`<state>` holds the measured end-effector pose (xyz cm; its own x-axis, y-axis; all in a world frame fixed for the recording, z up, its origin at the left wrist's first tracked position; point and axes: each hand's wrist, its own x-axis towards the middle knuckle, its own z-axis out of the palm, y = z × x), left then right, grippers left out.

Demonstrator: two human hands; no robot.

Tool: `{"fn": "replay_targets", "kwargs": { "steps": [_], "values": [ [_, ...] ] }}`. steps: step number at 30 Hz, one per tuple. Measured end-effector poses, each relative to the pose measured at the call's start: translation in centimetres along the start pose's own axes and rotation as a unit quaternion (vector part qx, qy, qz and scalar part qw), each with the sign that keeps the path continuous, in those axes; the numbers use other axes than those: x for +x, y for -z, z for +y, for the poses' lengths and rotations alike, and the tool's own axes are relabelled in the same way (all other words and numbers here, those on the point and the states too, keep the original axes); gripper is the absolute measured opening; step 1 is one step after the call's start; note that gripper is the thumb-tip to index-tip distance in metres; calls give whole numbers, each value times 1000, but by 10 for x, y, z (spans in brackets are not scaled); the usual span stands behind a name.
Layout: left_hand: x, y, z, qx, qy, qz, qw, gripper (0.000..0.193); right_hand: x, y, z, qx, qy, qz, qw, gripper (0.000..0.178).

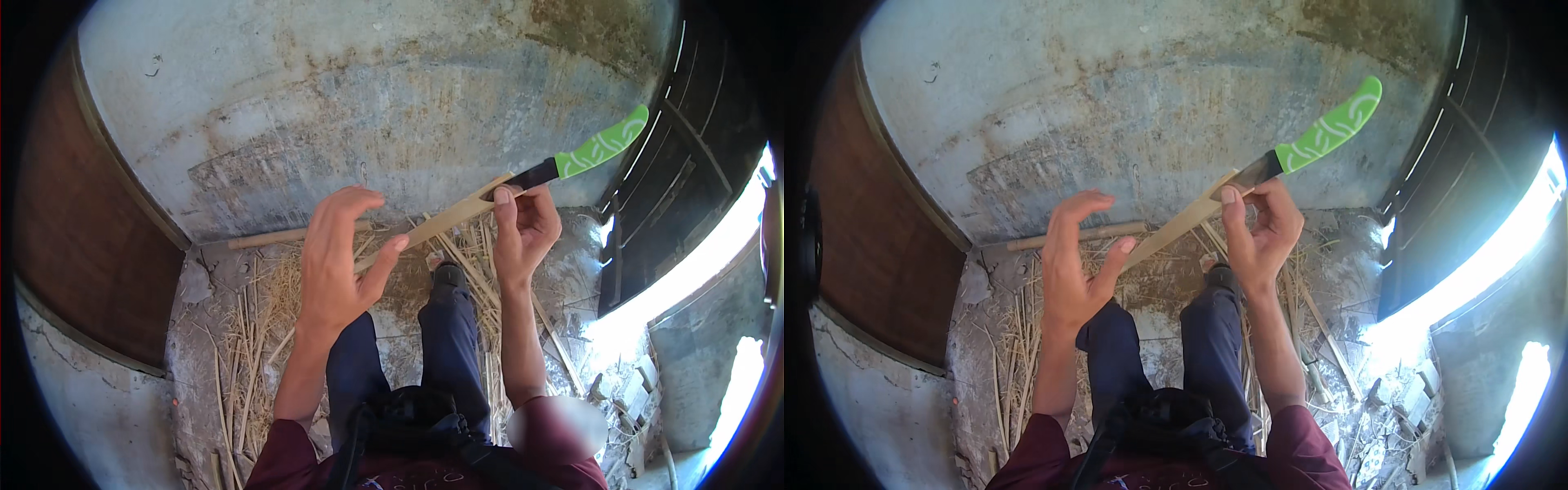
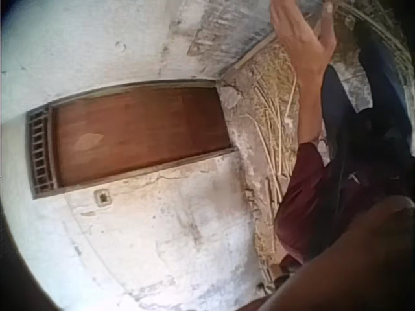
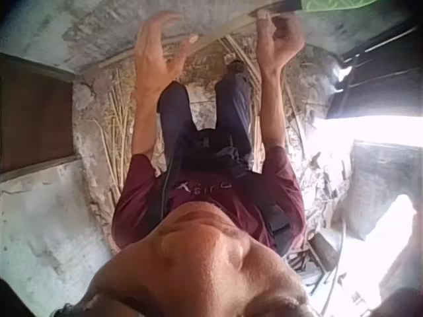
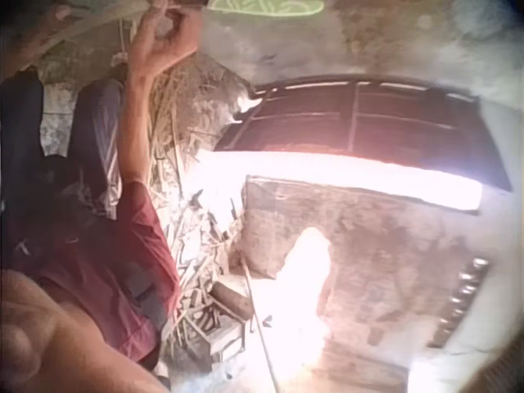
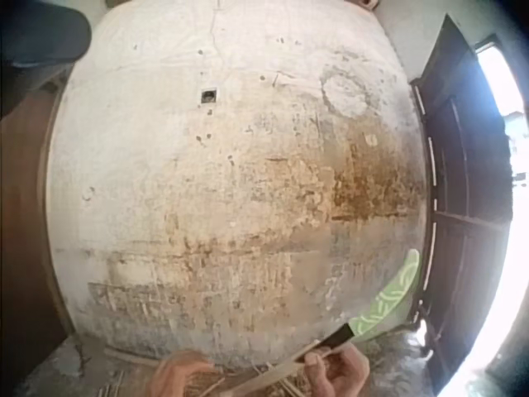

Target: The person strips layers from a length of bamboo using a knife while sitting on the floor.

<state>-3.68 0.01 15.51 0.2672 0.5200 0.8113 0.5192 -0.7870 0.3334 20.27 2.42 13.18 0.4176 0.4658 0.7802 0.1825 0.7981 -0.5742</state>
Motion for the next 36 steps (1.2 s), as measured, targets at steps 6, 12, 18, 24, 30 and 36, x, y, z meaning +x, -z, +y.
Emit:
{"fn": "replay_targets", "kwargs": {
  "steps": [6, 12, 18, 24, 30, 36],
  "values": [
    [-1, 27, 13, 43, -73, 69, 994, 55, 43, -11, -7, -98, 152, -65, 981, 9],
    [2, 46, 25, 65, -111, 103, 986, 60, 62, -30, -15, -47, 81, -193, 977, 17],
    [-7, 77, 39, 128, -119, 131, 976, 75, 60, -32, -6, -72, 79, -335, 936, 25],
    [-10, 105, 53, 197, -137, 146, 960, 88, 64, -32, -20, -170, 169, -331, 913, 19],
    [-12, 111, 57, 290, -120, 93, 945, 88, 42, -31, -30, -225, 282, -412, 837, 23],
    [-14, 92, 36, 305, -83, -43, 948, 35, 9, -9, -40, -284, 359, -485, 745, 30]
  ]
}}
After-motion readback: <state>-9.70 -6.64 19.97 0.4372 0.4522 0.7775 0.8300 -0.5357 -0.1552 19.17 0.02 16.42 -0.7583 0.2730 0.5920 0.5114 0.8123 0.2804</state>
